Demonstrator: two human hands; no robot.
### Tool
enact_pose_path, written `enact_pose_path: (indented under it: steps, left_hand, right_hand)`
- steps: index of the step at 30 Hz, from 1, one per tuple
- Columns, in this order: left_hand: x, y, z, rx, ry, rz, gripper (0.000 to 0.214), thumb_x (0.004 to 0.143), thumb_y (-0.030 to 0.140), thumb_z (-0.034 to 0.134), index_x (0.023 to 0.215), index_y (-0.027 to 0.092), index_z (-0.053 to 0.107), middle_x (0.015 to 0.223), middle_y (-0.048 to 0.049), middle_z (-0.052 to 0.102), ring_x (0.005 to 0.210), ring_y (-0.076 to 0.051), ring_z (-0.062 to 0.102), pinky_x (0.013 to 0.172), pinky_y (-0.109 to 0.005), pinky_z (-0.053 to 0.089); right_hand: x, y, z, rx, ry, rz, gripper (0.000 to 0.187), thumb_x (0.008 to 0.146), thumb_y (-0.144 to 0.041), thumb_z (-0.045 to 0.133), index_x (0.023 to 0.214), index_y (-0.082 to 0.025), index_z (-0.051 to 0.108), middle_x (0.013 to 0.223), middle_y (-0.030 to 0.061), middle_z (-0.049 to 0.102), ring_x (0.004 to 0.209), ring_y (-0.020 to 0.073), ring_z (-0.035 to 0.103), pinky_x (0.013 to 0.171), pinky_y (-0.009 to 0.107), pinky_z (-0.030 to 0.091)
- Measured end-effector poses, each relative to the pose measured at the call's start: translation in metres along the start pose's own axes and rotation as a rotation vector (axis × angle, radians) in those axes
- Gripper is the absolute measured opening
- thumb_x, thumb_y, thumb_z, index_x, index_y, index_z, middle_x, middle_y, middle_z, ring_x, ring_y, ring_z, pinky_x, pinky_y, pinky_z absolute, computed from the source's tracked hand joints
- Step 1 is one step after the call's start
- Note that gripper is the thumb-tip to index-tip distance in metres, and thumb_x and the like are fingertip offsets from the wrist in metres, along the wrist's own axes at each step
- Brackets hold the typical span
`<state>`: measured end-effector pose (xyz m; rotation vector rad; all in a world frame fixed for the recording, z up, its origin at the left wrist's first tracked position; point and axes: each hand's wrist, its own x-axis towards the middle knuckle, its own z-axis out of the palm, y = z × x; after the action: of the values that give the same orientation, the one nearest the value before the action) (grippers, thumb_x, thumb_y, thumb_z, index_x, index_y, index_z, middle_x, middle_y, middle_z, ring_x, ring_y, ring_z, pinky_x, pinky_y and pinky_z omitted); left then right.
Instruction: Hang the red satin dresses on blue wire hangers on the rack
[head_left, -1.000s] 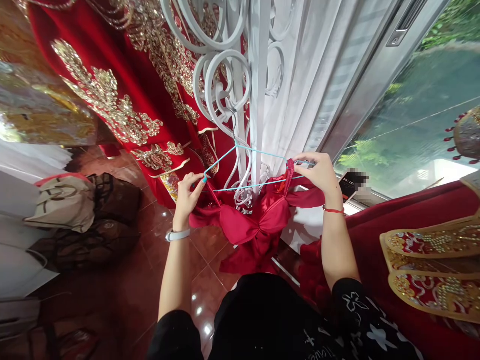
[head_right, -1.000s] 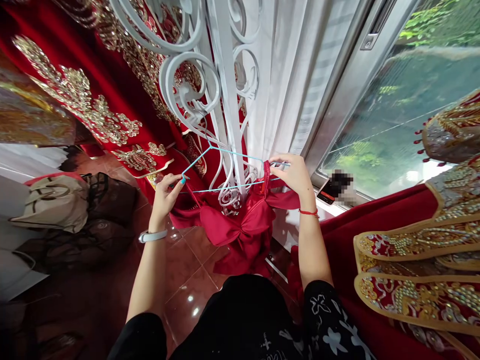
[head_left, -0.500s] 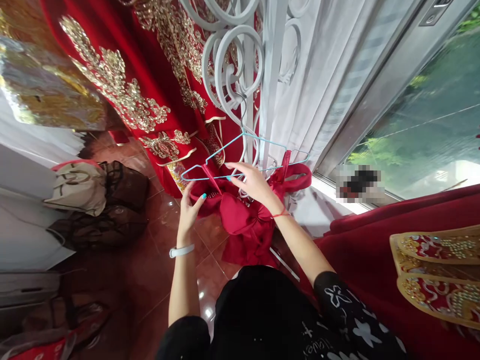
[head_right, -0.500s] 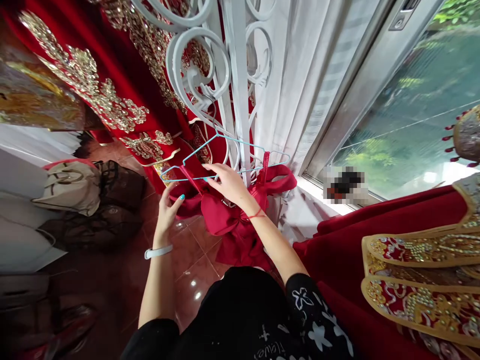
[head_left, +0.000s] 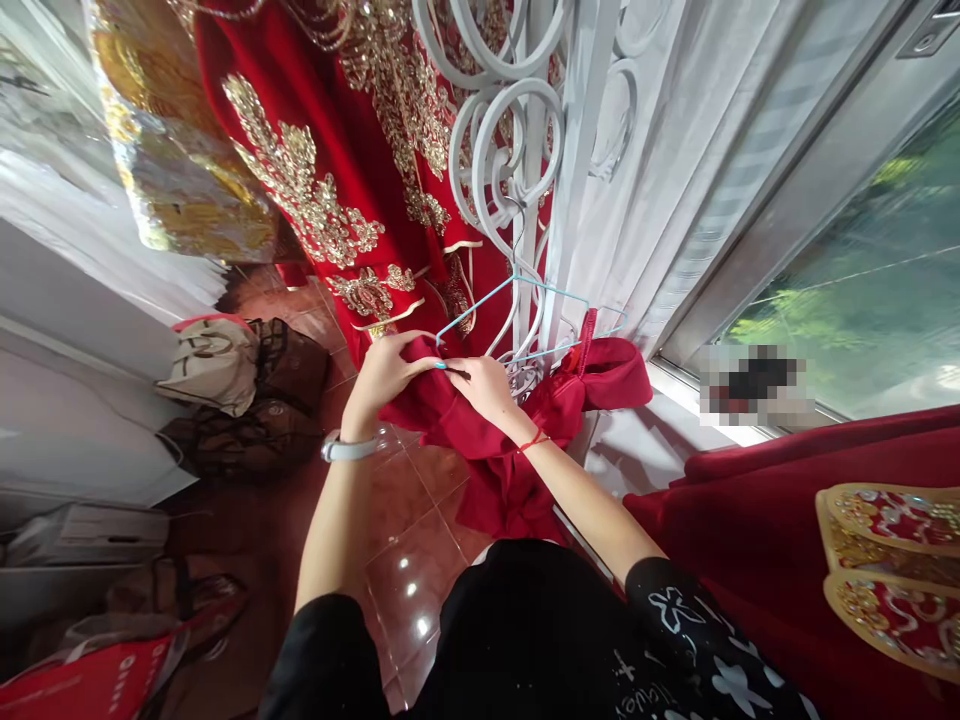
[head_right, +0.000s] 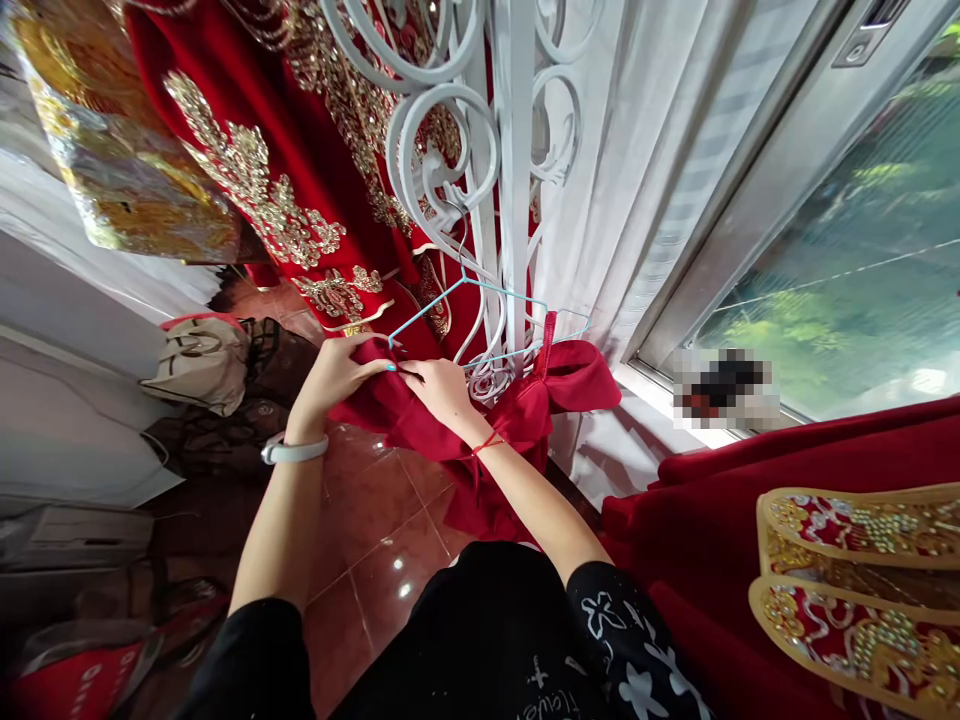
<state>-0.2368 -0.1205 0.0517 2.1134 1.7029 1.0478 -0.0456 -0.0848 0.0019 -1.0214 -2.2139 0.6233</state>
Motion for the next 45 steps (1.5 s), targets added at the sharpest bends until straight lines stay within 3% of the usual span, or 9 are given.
enact_pose_path:
  steps: [3, 12, 16, 20, 22, 26, 31, 39, 45]
  left_hand:
    - [0.015, 0.018, -0.001, 0.131, -0.138, 0.051, 0.048, 0.090, 0.061, 0.064, 0.109, 0.018, 0.077, 0.101, -0.0114, 0.080, 0.093, -0.030, 0.074, 0.090, -0.038, 0.053]
    - [0.008, 0.013, 0.016, 0.265, -0.112, 0.033, 0.059, 0.095, 0.069, 0.055, 0.128, 0.021, 0.068, 0.100, -0.0113, 0.077, 0.095, -0.032, 0.072, 0.088, -0.038, 0.054]
    - [0.001, 0.004, 0.022, 0.214, -0.007, 0.168, 0.052, 0.099, 0.057, 0.056, 0.136, 0.020, 0.061, 0.128, -0.0144, 0.071, 0.119, -0.032, 0.066, 0.105, -0.046, 0.051]
    - [-0.006, 0.015, 0.046, 0.182, 0.342, 0.300, 0.046, 0.098, 0.037, 0.060, 0.141, 0.019, 0.057, 0.141, -0.0174, 0.058, 0.135, -0.031, 0.055, 0.116, -0.050, 0.045]
    - [0.002, 0.032, 0.071, 0.125, 0.310, 0.347, 0.041, 0.099, 0.029, 0.055, 0.139, 0.019, 0.059, 0.135, -0.0159, 0.061, 0.131, -0.028, 0.059, 0.114, -0.047, 0.047]
    - [0.042, 0.077, 0.139, -0.049, -0.166, 0.412, 0.044, 0.099, 0.031, 0.057, 0.142, 0.020, 0.059, 0.141, -0.0141, 0.063, 0.133, -0.027, 0.060, 0.116, -0.041, 0.046]
    - [0.086, 0.106, 0.202, -0.255, -0.295, 0.326, 0.033, 0.100, 0.039, 0.061, 0.121, 0.014, 0.069, 0.113, -0.0150, 0.075, 0.107, -0.028, 0.070, 0.100, -0.039, 0.052]
    - [0.091, 0.113, 0.210, -0.307, -0.253, 0.295, 0.032, 0.102, 0.037, 0.057, 0.081, 0.016, 0.069, 0.071, -0.0046, 0.066, 0.068, -0.019, 0.058, 0.076, -0.034, 0.049]
    - [0.102, 0.119, 0.212, -0.293, -0.286, 0.294, 0.023, 0.090, 0.010, 0.056, 0.071, 0.017, 0.067, 0.075, -0.0071, 0.071, 0.075, -0.022, 0.062, 0.078, -0.036, 0.052]
  right_hand:
    - [0.001, -0.001, -0.005, 0.024, -0.045, -0.016, 0.033, 0.103, -0.017, 0.056, 0.127, -0.027, 0.077, 0.116, 0.0047, 0.081, 0.106, 0.0226, 0.077, 0.090, 0.028, 0.052]
    - [-0.001, 0.002, -0.009, 0.043, -0.031, -0.053, 0.035, 0.100, -0.012, 0.057, 0.126, -0.023, 0.077, 0.114, 0.0087, 0.081, 0.109, 0.0256, 0.076, 0.096, 0.036, 0.056]
    - [-0.043, 0.030, -0.043, 0.250, 0.249, -0.264, 0.034, 0.098, -0.016, 0.059, 0.125, -0.029, 0.076, 0.128, 0.0035, 0.076, 0.121, 0.0199, 0.069, 0.112, 0.038, 0.051]
    - [-0.109, 0.091, -0.109, 0.014, 0.663, 0.010, 0.024, 0.092, -0.023, 0.065, 0.110, -0.030, 0.080, 0.125, 0.0068, 0.073, 0.124, 0.0267, 0.062, 0.117, 0.052, 0.043]
    - [-0.132, 0.120, -0.136, -0.067, 0.578, 0.176, 0.031, 0.085, -0.030, 0.074, 0.115, -0.030, 0.078, 0.133, 0.0097, 0.066, 0.131, 0.0313, 0.056, 0.117, 0.056, 0.040]
    - [-0.145, 0.147, -0.157, 0.017, 0.323, 0.216, 0.017, 0.084, -0.030, 0.071, 0.098, -0.023, 0.076, 0.109, 0.0092, 0.072, 0.107, 0.0272, 0.065, 0.104, 0.048, 0.048]
    - [-0.139, 0.149, -0.172, 0.021, 0.392, 0.198, 0.008, 0.082, -0.030, 0.067, 0.079, -0.023, 0.069, 0.090, 0.0058, 0.074, 0.086, 0.0235, 0.067, 0.089, 0.040, 0.053]
    - [-0.094, 0.116, -0.228, -0.030, 0.330, 0.126, 0.008, 0.079, -0.023, 0.065, 0.076, -0.020, 0.072, 0.080, 0.0020, 0.074, 0.076, 0.0192, 0.067, 0.079, 0.033, 0.052]
    - [-0.050, 0.073, -0.213, -0.196, 0.150, 0.016, 0.017, 0.081, -0.013, 0.060, 0.086, -0.021, 0.074, 0.091, 0.0025, 0.076, 0.087, 0.0202, 0.069, 0.088, 0.034, 0.052]
